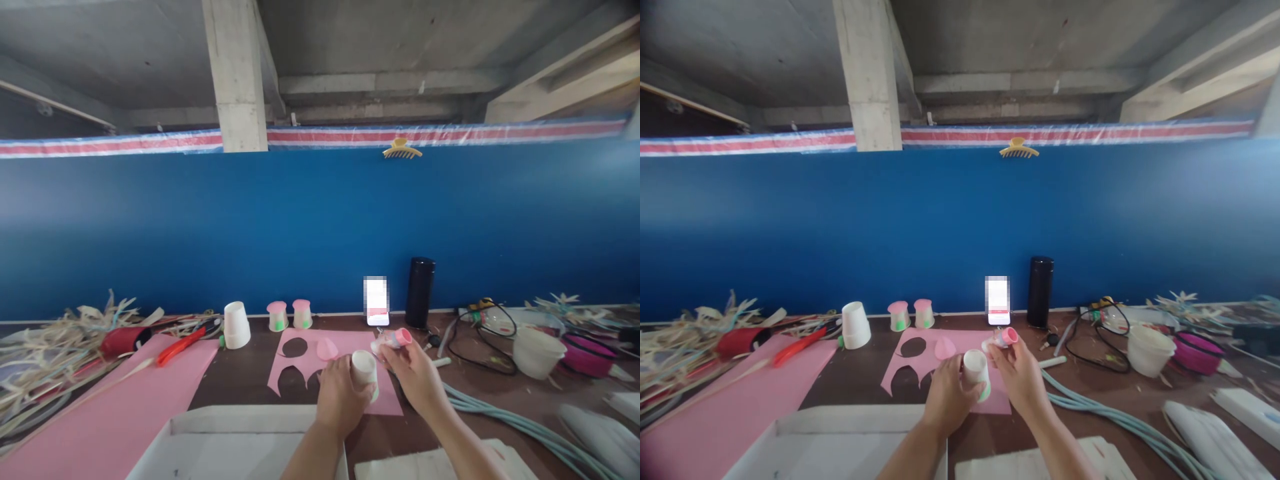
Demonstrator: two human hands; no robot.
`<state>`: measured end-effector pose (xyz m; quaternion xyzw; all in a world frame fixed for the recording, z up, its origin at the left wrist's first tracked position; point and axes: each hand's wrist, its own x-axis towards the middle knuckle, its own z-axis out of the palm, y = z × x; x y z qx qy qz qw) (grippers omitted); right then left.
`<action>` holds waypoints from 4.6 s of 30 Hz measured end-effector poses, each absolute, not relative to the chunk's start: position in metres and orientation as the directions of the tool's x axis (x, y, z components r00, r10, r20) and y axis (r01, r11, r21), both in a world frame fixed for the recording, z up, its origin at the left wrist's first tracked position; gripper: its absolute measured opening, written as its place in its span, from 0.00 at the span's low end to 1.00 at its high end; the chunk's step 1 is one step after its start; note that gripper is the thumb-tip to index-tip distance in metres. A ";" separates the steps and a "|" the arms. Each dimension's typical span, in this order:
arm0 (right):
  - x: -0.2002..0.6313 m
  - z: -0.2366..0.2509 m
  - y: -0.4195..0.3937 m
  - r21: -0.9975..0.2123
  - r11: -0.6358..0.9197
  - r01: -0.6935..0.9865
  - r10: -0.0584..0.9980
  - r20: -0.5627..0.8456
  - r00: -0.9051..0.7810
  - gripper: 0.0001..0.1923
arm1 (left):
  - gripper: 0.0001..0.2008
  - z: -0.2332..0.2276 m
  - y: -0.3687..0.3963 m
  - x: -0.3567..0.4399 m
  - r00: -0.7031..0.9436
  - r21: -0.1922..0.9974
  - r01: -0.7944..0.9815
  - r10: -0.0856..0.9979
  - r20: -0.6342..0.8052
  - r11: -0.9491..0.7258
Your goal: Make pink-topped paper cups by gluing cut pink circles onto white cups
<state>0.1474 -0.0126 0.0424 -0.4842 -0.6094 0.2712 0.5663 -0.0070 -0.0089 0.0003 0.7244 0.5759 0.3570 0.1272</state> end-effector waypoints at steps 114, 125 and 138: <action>0.130 0.032 -0.019 -0.456 0.453 0.766 0.754 0.654 -0.057 0.12 | 0.20 -0.001 -0.007 -0.006 0.133 0.621 0.700 0.919 0.371 -0.352; 0.136 0.039 -0.022 -0.333 0.442 0.833 0.750 0.647 -0.139 0.12 | 0.19 0.003 -0.009 -0.007 0.138 0.622 0.709 0.931 0.339 -0.332; 0.146 0.034 -0.018 -0.114 0.369 0.923 0.653 0.738 -0.170 0.12 | 0.20 0.004 -0.010 -0.007 0.146 0.642 0.674 0.917 0.370 -0.366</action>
